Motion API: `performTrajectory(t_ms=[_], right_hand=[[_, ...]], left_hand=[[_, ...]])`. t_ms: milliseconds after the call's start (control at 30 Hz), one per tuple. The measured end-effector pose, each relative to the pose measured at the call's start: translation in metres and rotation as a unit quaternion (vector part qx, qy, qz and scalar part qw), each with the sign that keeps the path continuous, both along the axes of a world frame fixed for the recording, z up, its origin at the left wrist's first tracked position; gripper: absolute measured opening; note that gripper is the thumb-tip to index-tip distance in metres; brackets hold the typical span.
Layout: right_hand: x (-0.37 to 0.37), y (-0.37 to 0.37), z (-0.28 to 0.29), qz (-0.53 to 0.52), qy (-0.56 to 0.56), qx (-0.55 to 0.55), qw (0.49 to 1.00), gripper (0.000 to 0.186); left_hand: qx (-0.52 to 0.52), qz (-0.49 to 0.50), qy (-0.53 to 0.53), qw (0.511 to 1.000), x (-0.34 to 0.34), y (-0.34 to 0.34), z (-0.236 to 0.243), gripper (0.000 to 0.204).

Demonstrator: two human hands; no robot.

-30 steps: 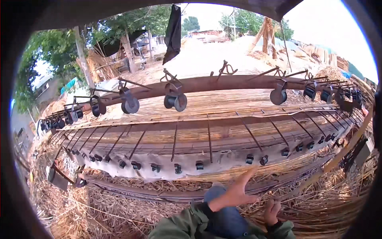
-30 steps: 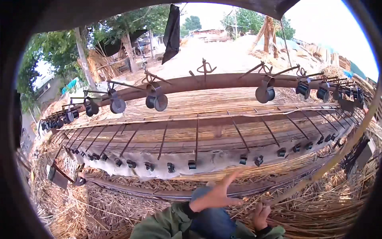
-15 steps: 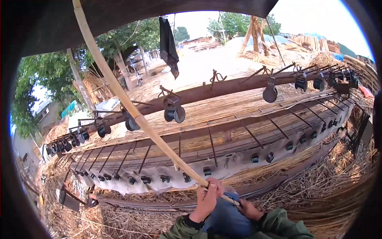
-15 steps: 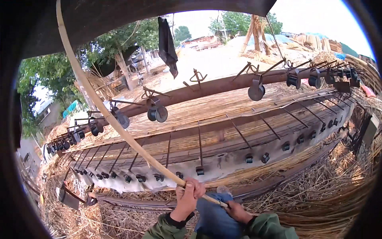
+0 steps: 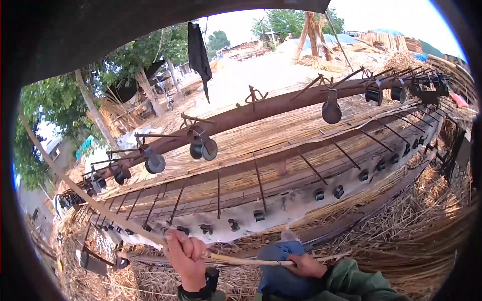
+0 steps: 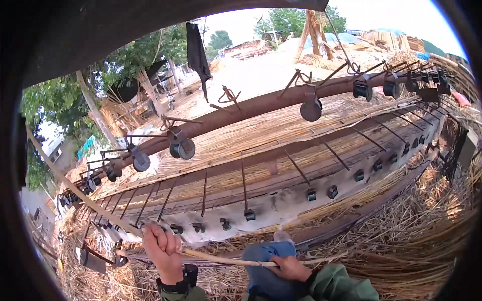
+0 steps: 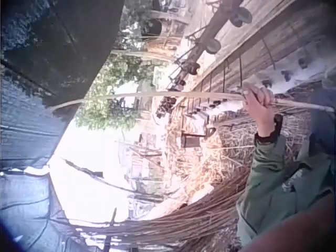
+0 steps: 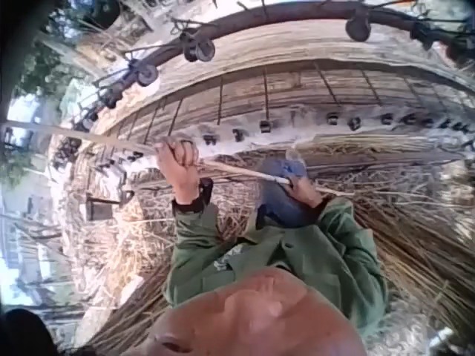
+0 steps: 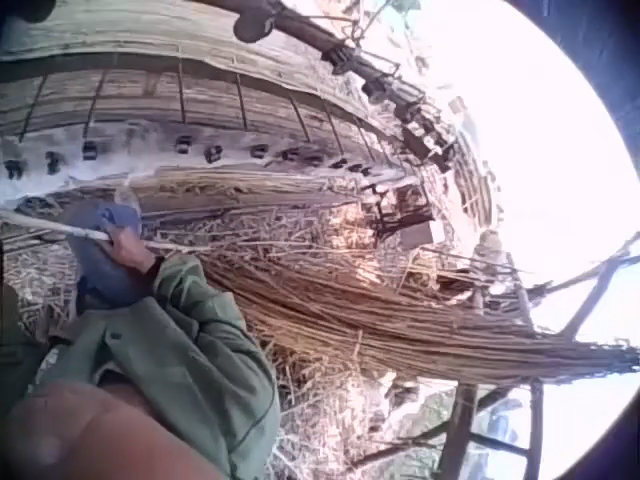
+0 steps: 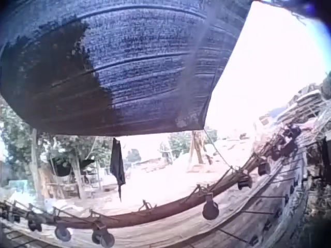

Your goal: Weaving bundles of straw into a mat using a manual mechanical loom.

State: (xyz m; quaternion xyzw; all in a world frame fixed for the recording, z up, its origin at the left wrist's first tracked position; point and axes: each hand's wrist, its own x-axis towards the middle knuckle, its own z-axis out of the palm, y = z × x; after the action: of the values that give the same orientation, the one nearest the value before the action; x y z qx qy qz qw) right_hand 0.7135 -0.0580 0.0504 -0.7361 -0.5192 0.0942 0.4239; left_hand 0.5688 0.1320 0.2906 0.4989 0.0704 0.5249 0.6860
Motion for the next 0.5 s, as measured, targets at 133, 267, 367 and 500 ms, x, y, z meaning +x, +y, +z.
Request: performTrajectory(t_ms=[133,267,367,500], right_hand=[[0.001,-0.006,-0.002,0.037,-0.080,0.036,0.995,0.023],[-0.002,-0.023,0.001,0.007,-0.098,0.045,0.994,0.025],[-0.003,-0.037,-0.001,-0.016,-0.110,0.059,0.992,0.027],[0.007,-0.052,0.000,0.016,-0.088,0.008,0.996,0.030]], left_hand=[[-0.138,0.124,-0.034,0.982,-0.055,0.022,-0.043,0.025],[-0.131,-0.143,-0.004,0.981,-0.075,0.008,-0.043,0.023],[-0.147,0.110,0.118,0.976,-0.049,0.010,-0.065,0.031],[0.033,0.224,0.301,0.926,-0.084,0.046,-0.123,0.019]])
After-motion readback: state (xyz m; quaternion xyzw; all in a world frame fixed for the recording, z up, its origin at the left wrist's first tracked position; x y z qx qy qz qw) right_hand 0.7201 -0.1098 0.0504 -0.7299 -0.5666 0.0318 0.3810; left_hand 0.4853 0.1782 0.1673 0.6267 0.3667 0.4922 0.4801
